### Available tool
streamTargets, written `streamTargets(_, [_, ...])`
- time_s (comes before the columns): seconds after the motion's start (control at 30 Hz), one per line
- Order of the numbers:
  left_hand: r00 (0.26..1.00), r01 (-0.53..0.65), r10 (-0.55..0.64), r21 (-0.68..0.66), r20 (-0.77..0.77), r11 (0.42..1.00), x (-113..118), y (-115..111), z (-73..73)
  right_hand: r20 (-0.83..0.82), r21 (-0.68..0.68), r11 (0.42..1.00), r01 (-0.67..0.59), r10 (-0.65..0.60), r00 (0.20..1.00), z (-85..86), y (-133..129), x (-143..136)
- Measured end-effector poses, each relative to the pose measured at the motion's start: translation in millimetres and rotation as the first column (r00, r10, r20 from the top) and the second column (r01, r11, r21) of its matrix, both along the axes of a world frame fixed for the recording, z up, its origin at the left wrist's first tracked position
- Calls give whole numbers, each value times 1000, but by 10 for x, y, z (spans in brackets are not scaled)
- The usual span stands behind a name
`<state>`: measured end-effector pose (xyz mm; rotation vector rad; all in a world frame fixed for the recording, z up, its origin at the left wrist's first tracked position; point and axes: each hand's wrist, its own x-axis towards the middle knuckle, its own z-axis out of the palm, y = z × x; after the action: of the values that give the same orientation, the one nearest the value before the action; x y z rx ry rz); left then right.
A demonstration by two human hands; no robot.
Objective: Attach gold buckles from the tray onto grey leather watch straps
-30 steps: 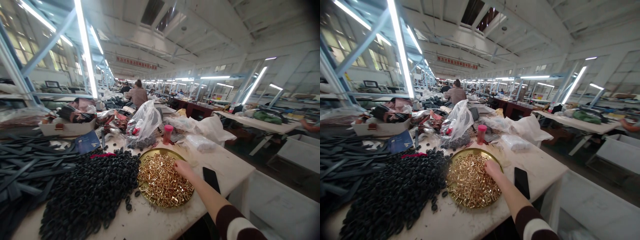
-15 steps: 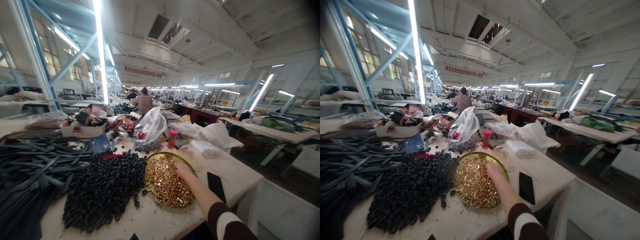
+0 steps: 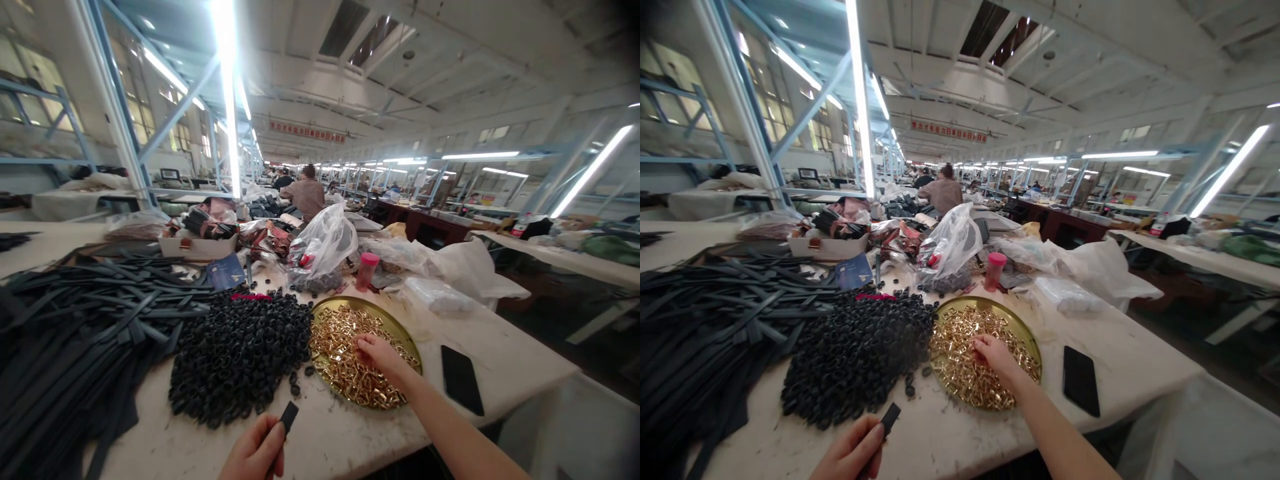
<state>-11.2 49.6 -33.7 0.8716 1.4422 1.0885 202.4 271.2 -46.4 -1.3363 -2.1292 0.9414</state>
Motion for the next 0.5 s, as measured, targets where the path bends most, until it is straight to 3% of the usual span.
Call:
streamTargets(0.1, [986, -66, 74, -57, 147, 996, -47, -56, -47, 67, 33, 998, -44, 41, 997, -45, -68, -88])
streamTargets(0.23, [958, -150, 168, -94, 231, 984, -106, -125, -114, 219, 198, 976, -92, 47, 975, 17, -219, -239])
streamTargets(0.33, [940, -156, 181, -107, 290, 982, -115, -103, -182, 317, 276, 947, -165, 73, 946, 59, -413, -494])
streamTargets(0.5, [930, -128, 150, -88, 335, 988, -119, -77, -265, 400, 252, 925, -284, 168, 901, -42, -588, -960])
